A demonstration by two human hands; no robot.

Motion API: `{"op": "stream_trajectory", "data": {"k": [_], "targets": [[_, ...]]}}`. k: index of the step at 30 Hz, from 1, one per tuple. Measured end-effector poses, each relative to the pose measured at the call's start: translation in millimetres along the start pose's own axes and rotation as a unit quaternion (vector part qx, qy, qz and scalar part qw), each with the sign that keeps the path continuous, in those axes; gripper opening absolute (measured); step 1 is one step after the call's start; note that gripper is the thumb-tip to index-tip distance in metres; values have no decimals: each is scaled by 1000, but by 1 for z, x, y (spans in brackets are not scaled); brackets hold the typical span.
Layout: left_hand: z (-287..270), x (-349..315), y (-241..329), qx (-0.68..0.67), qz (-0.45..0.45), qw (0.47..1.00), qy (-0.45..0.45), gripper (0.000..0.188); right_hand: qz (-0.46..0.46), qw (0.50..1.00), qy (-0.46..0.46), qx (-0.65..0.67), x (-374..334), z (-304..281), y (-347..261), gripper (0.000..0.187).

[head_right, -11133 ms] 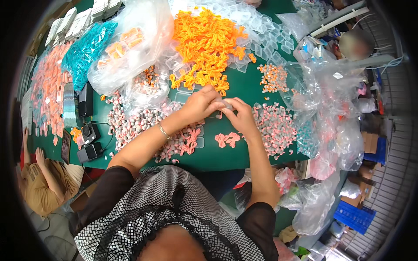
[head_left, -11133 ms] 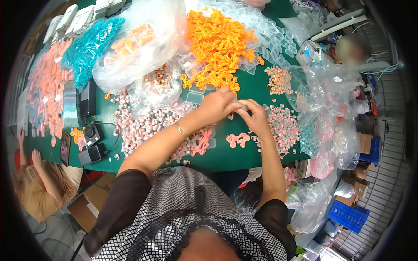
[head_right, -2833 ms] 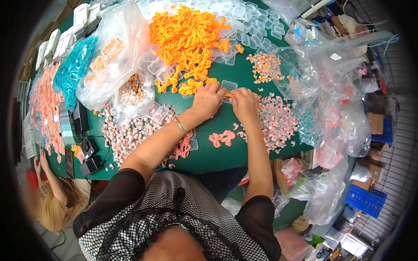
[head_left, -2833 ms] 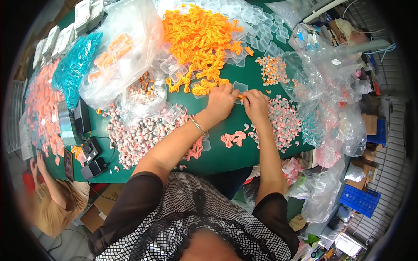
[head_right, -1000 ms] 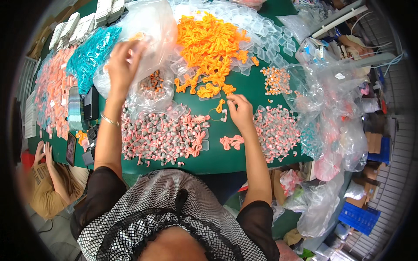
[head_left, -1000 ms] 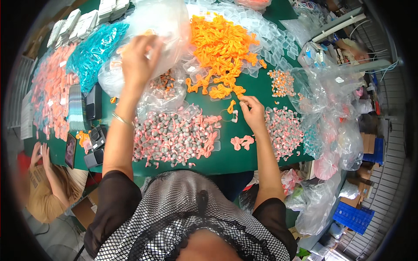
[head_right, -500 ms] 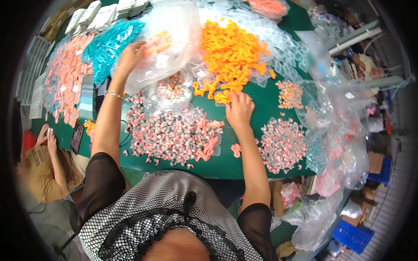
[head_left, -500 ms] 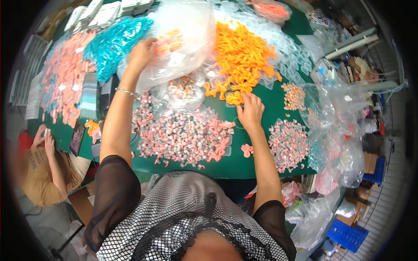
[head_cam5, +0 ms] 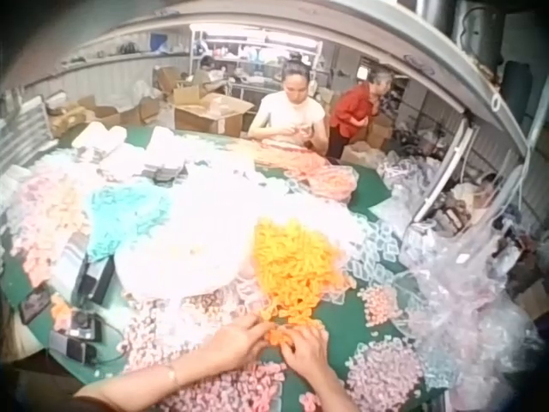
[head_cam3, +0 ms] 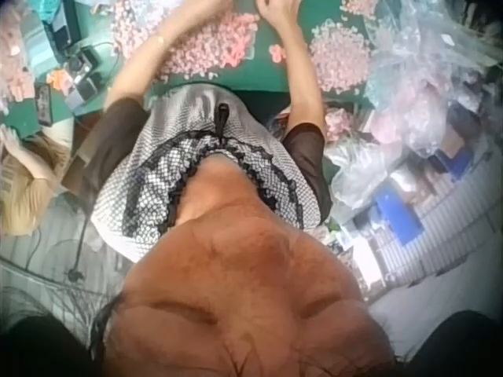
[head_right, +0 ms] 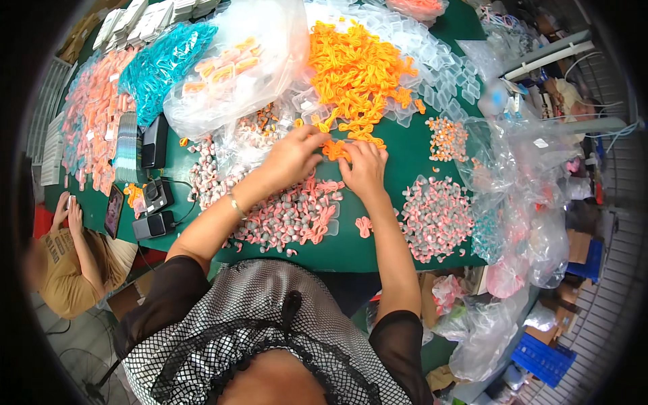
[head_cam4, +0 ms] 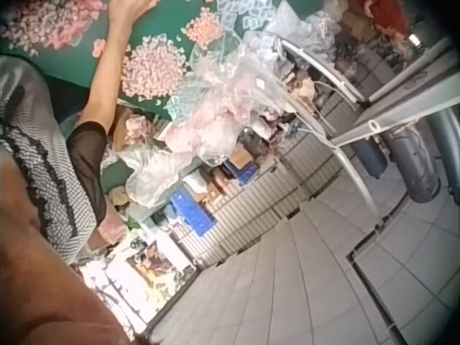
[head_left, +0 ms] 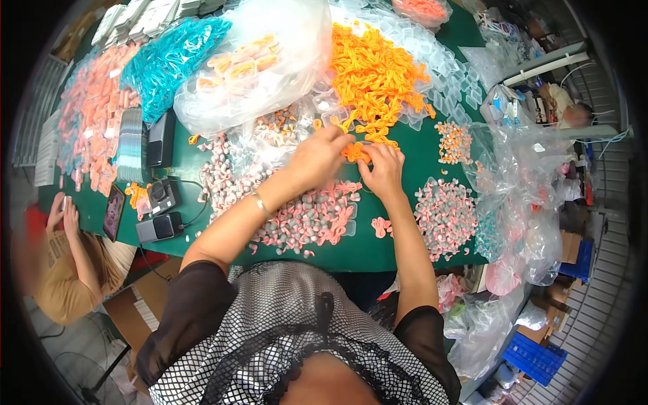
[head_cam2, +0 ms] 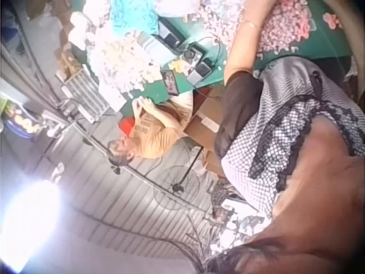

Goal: Sorting and placing small pink and orange plastic parts into small clear containers.

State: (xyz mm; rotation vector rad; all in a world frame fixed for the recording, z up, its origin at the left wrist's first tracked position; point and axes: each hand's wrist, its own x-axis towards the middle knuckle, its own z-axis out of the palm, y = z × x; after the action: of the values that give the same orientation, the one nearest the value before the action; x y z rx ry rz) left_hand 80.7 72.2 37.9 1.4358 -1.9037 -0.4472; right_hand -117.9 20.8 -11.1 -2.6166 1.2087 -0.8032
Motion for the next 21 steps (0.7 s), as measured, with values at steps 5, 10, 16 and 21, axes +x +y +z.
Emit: {"op": "stream_trajectory", "data": {"k": [5,10,16,21], "targets": [[55,1,-16,129,-8,990,-58,34,58,994,-62,70,6,8,19,27],[72,-5,-17,156,-17,985,-75,20,25,984,-166,-53,17,-10,17,37],[70,-5,-10,163,-46,981,-93,19,36,957,-279,-76,29,-11,12,41],[72,-5,-13,163,-34,983,-72,19,108,936,-316,-113,34,-7,3,38]]}}
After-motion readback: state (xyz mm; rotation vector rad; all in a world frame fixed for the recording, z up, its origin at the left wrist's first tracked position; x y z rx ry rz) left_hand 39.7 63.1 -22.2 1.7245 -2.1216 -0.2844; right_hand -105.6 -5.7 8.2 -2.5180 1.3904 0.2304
